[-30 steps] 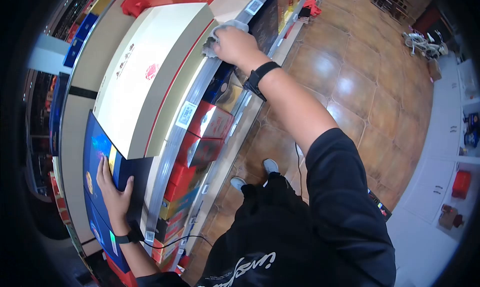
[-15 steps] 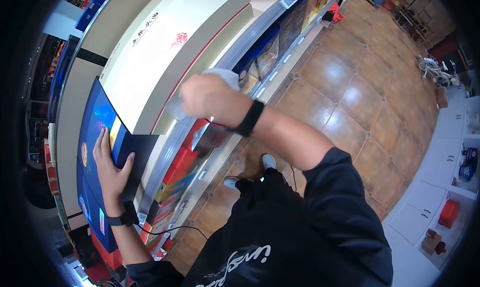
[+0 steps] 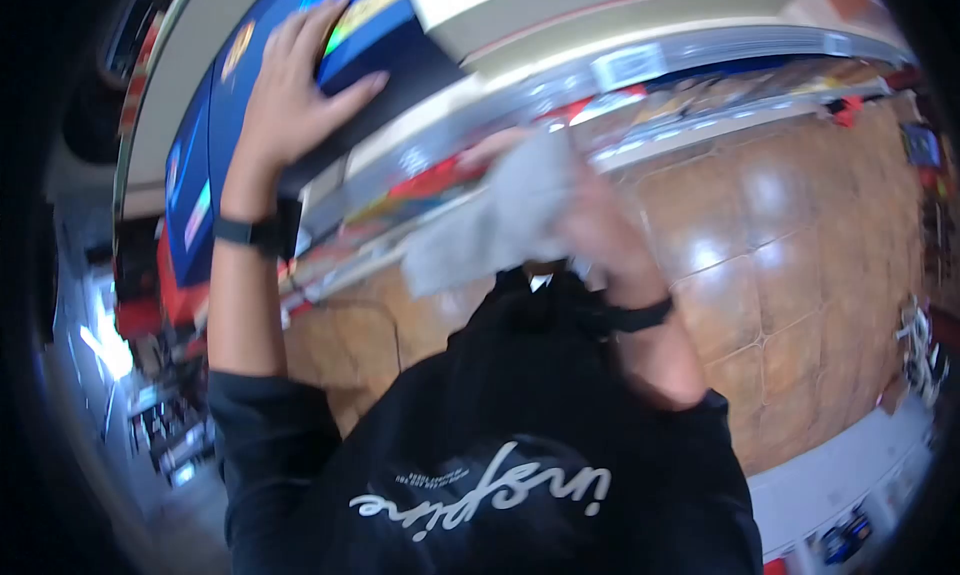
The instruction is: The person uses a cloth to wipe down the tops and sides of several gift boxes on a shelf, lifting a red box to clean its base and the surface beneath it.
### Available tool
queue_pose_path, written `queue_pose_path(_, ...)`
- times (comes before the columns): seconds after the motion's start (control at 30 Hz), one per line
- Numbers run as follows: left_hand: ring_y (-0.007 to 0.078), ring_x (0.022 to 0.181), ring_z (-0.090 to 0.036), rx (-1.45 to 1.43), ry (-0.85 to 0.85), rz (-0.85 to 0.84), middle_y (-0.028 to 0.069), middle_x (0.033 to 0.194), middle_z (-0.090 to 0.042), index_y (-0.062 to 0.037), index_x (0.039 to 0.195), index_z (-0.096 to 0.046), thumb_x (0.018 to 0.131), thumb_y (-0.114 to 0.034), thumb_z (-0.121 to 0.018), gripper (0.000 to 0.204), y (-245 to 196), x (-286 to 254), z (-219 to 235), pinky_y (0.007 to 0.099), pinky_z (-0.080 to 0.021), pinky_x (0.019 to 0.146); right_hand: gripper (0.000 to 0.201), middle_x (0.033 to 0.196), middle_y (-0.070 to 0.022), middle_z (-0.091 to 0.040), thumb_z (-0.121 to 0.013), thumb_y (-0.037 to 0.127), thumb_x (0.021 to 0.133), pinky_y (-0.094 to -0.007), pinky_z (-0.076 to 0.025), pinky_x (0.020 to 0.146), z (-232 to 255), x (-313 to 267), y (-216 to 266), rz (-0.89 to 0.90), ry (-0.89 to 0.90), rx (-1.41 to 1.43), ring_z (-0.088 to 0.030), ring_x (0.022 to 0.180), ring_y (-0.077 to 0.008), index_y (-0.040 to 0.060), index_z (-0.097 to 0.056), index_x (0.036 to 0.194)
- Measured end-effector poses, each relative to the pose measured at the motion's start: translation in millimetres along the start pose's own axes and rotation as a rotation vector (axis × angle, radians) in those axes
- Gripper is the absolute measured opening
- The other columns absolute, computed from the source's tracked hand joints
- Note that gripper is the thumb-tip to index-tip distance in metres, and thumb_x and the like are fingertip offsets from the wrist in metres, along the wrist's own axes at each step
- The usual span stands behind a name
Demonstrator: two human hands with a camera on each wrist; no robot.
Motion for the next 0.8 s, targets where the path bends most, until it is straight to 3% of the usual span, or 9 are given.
queue_pose_path(0.07,0.0461,0.136,-0.055,-0.041,-0.012,0.051,0.0295,0.142,-0.059,-0.0015,0.143,-0.06,0.085,-0.044,-0.081,0.074,-16,-4,15,0.0501,-0.044,0.116,0.011,0.091,-0.0098,-0.067,-0.068,0.012,0.093,-0.0397,-0.058,0.078,32,-29,-3,-0.084,0.034,0.185,-0.066,0.077,-0.0232,0.0014,-0.07,0.092)
queue_pose_path(0.1,0.0482,0.136,-0.053,0.022,0.021,0.054,0.0297,0.145,-0.056,-0.0035,0.152,-0.053,0.079,-0.047,-0.086,0.091,-2,-7,5,0.0498,-0.044,0.116,0.009,0.09,-0.0094,-0.067,-0.069,0.01,0.091,-0.0385,-0.058,0.077,49,-42,2,-0.085,0.074,0.299,-0.065,0.075,-0.0223,0.001,-0.07,0.093)
queue_pose_path(0.2,0.0449,0.136,-0.054,-0.08,0.002,0.016,0.027,0.145,-0.057,-0.0028,0.149,-0.055,0.079,-0.043,-0.087,0.087,2,-13,4,0.047,-0.045,0.115,0.008,0.088,-0.0084,-0.065,-0.071,0.005,0.088,-0.0349,-0.058,0.073,77,-68,48,0.066,0.365,0.677,-0.063,0.07,-0.0194,-0.0001,-0.07,0.094)
queue_pose_path(0.3,0.0432,0.136,-0.054,-0.109,0.011,0.011,0.025,0.144,-0.058,-0.0027,0.149,-0.056,0.079,-0.041,-0.087,0.086,-3,-6,4,0.0457,-0.045,0.114,0.012,0.085,-0.0074,-0.064,-0.072,-0.001,0.084,-0.0314,-0.059,0.07,48,-69,119,0.27,0.617,0.776,-0.061,0.065,-0.0165,-0.0013,-0.071,0.096)
queue_pose_path(0.37,0.0423,0.135,-0.055,-0.079,-0.009,0.003,0.0239,0.143,-0.058,-0.0027,0.148,-0.056,0.079,-0.04,-0.087,0.085,-3,-7,2,0.0453,-0.046,0.114,0.021,0.081,-0.0051,-0.056,-0.083,-0.004,0.071,-0.0318,-0.06,0.075,21,-58,161,0.471,0.547,0.642,-0.056,0.065,-0.0148,-0.0012,-0.07,0.088)
queue_pose_path(0.43,0.0421,0.136,-0.055,-0.08,-0.011,-0.004,0.0238,0.143,-0.059,-0.0023,0.148,-0.056,0.079,-0.04,-0.087,0.084,-4,-6,3,0.0459,-0.046,0.114,0.026,0.075,-0.0037,-0.054,-0.089,0.001,0.065,-0.0336,-0.054,0.067,11,-68,179,0.511,0.412,0.466,-0.054,0.062,-0.0168,0.0043,-0.067,0.08)
queue_pose_path(0.53,0.0422,0.136,-0.054,-0.082,0.011,0.009,0.0243,0.142,-0.059,-0.0014,0.148,-0.056,0.079,-0.04,-0.087,0.085,-4,-7,4,0.0466,-0.045,0.114,0.029,0.069,-0.0034,-0.058,-0.089,0.012,0.063,-0.0364,-0.042,0.047,0,-85,187,0.353,0.215,0.236,-0.054,0.057,-0.0227,0.0156,-0.062,0.07)
queue_pose_path(0.67,0.043,0.135,-0.055,-0.072,0.021,0.014,0.0254,0.142,-0.059,-0.0001,0.148,-0.056,0.079,-0.041,-0.087,0.086,-4,-7,5,0.0471,-0.045,0.115,0.031,0.069,-0.0037,-0.053,-0.084,0.013,0.051,-0.0346,-0.043,0.052,8,-72,201,0.245,0.274,0.082,-0.056,0.062,-0.0231,0.0174,-0.058,0.067)
queue_pose_path(0.8,0.0433,0.133,-0.056,-0.055,-0.015,-0.016,0.0255,0.14,-0.06,0.0,0.147,-0.056,0.079,-0.04,-0.088,0.085,-1,-9,6,0.0473,-0.046,0.113,0.032,0.07,-0.0029,-0.05,-0.081,0.016,0.046,-0.0332,-0.042,0.054,-14,-89,201,0.142,-0.076,0.007,-0.055,0.061,-0.0229,0.0187,-0.057,0.067)
Point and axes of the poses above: each hand's wrist, its own x-axis towards the middle knuckle, its own z-axis out of the back of the hand, y = z × x, the point moved 4 cm from there along x, towards the middle knuckle
